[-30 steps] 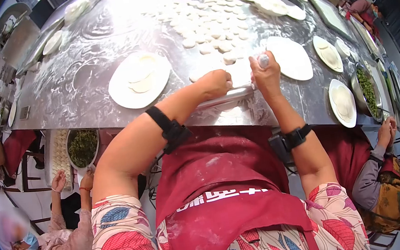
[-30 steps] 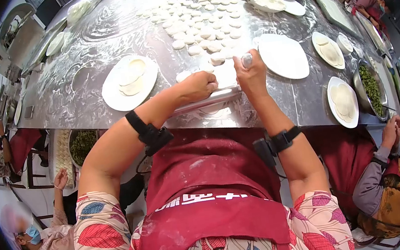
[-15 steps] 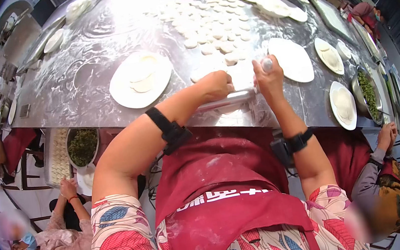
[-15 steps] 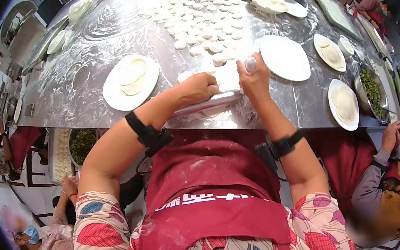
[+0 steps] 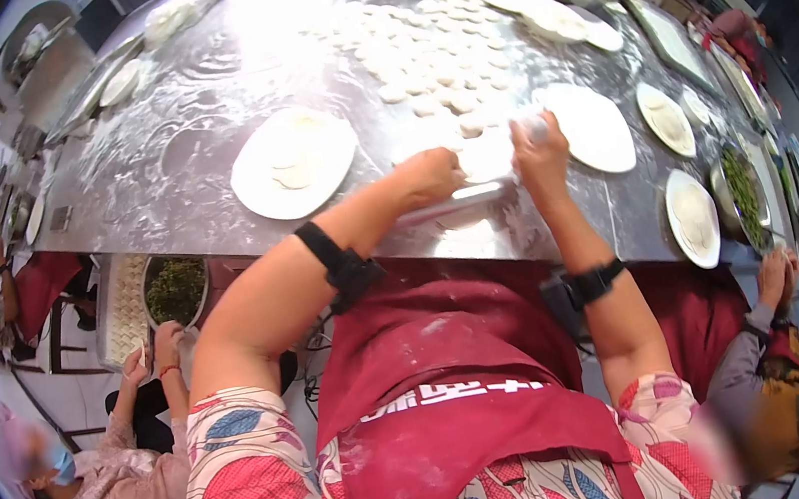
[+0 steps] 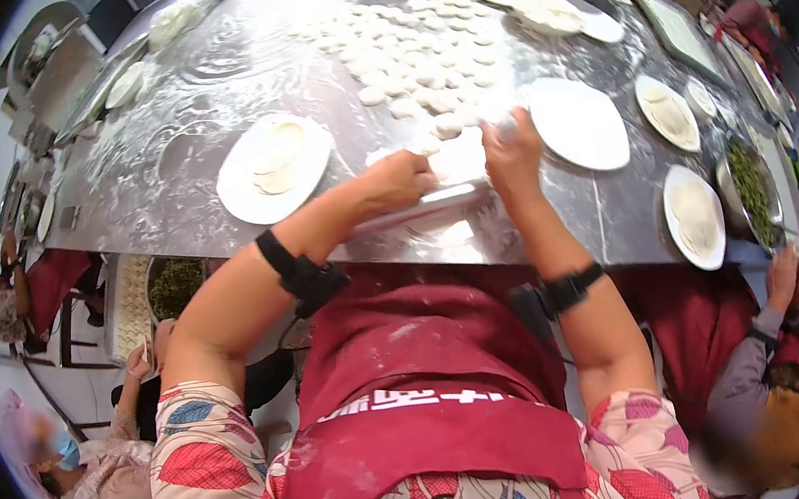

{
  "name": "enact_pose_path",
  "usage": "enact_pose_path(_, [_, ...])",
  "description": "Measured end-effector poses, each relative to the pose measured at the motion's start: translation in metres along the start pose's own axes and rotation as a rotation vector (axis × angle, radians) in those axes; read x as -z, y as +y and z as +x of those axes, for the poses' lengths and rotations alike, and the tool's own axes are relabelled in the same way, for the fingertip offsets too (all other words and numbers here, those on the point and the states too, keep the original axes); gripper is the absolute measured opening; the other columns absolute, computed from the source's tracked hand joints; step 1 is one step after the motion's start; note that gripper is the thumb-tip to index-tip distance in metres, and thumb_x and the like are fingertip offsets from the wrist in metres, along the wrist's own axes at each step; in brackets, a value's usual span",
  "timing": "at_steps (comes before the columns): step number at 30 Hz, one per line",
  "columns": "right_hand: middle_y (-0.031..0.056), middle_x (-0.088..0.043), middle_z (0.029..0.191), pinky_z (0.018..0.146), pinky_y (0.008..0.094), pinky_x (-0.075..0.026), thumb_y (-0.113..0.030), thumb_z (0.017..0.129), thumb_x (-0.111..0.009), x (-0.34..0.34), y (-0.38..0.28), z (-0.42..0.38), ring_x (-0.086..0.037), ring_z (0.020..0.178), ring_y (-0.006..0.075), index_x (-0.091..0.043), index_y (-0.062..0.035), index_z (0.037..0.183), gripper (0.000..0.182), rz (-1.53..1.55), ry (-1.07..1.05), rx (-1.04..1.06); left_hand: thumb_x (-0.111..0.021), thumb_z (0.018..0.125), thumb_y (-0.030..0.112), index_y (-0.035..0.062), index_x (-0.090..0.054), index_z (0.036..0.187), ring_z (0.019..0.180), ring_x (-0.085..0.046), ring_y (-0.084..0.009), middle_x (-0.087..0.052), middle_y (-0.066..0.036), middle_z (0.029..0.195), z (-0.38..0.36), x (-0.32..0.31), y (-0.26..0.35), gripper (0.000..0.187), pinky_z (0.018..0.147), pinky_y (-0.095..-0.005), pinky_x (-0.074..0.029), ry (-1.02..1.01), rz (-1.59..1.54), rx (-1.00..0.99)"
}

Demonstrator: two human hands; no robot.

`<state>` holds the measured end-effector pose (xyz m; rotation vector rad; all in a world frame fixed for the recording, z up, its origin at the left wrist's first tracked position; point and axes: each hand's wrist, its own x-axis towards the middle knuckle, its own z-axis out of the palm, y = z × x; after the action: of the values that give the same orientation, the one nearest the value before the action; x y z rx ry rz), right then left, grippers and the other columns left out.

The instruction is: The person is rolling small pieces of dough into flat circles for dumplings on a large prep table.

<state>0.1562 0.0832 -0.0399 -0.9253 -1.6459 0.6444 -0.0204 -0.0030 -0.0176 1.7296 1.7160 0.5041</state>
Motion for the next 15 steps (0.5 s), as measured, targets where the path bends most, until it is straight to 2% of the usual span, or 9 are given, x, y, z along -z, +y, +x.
enact_pose_path(1, [0.0060,-0.055,0.061,0.041,0.0271,-0.038,-0.003,0.081,-0.064,0.008,-0.014,-0.010,-0.048,0.043,0.0107,-0.053,-0.0005,0.090,0.014,0.066,-0.013,-0.050,-0.062,0.080,0.029,0.0006,-0.068,0.094,0.088,-0.063,-0.0350,-0.066,-0.023,0.089,-0.002,-0.003,-0.002,0.032,0.078,-0.0410,-0.048,-0.004,-0.013,-0.004])
enact_pose_path(2, [0.0046,-0.055,0.062,0.039,0.0248,-0.038,-0.002,0.082,-0.063,0.017,-0.021,-0.022,-0.048,0.044,0.0090,-0.053,-0.0009,0.095,0.016,0.192,-0.037,-0.184,-0.060,0.081,0.025,0.0008,-0.066,0.094,0.088,-0.063,-0.0348,-0.066,-0.022,0.088,-0.011,0.001,0.006,0.028,0.080,-0.0397,-0.048,-0.033,0.045,-0.003])
enact_pose_path(4, [0.0027,-0.053,0.060,0.038,0.0237,-0.038,0.000,0.084,-0.062,0.036,-0.040,-0.046,-0.049,0.044,0.0082,-0.049,-0.0029,0.089,0.014,0.180,-0.031,-0.197,-0.065,0.075,0.022,0.0041,-0.064,0.085,0.086,-0.061,-0.0337,-0.064,-0.018,0.084,-0.018,-0.003,0.002,0.021,0.077,-0.0396,-0.047,0.001,0.132,-0.091])
enact_pose_path(6, [0.0023,-0.052,0.059,0.038,0.0236,-0.039,-0.001,0.085,-0.062,0.047,-0.041,-0.063,-0.049,0.044,0.0081,-0.045,-0.0051,0.085,0.018,0.142,-0.072,-0.164,-0.066,0.074,0.019,0.0046,-0.062,0.083,0.082,-0.060,-0.0335,-0.063,-0.017,0.080,-0.025,-0.005,-0.004,0.018,0.075,-0.0387,-0.046,0.033,0.042,-0.132])
enact_pose_path(8, [0.0020,-0.051,0.059,0.039,0.0235,-0.040,-0.001,0.087,-0.062,0.052,-0.052,-0.068,-0.049,0.044,0.0079,-0.044,-0.0057,0.085,0.018,0.193,-0.085,-0.144,-0.067,0.073,0.016,0.0036,-0.061,0.085,0.077,-0.060,-0.0259,-0.063,-0.013,0.078,-0.029,0.009,-0.013,0.018,0.070,-0.0357,-0.047,0.051,-0.006,-0.107])
enact_pose_path(12, [0.0016,-0.050,0.058,0.039,0.0234,-0.040,-0.004,0.088,-0.061,0.051,-0.053,-0.067,-0.050,0.045,0.0077,-0.044,-0.0060,0.083,0.018,0.187,-0.088,-0.104,-0.069,0.073,0.014,0.0008,-0.062,0.089,0.078,-0.060,-0.0167,-0.064,-0.010,0.081,-0.045,0.086,-0.058,0.022,0.068,-0.0318,-0.048,0.033,-0.156,-0.031])
enact_pose_path(15, [0.0013,-0.050,0.057,0.039,0.0231,-0.039,-0.004,0.088,-0.061,0.051,-0.052,-0.067,-0.050,0.046,0.0075,-0.044,-0.0060,0.083,0.018,0.182,-0.089,-0.090,-0.069,0.075,0.013,-0.0008,-0.063,0.095,0.083,-0.062,-0.0206,-0.066,-0.013,0.088,-0.064,0.150,-0.079,0.025,0.072,-0.0317,-0.049,0.174,0.083,0.154])
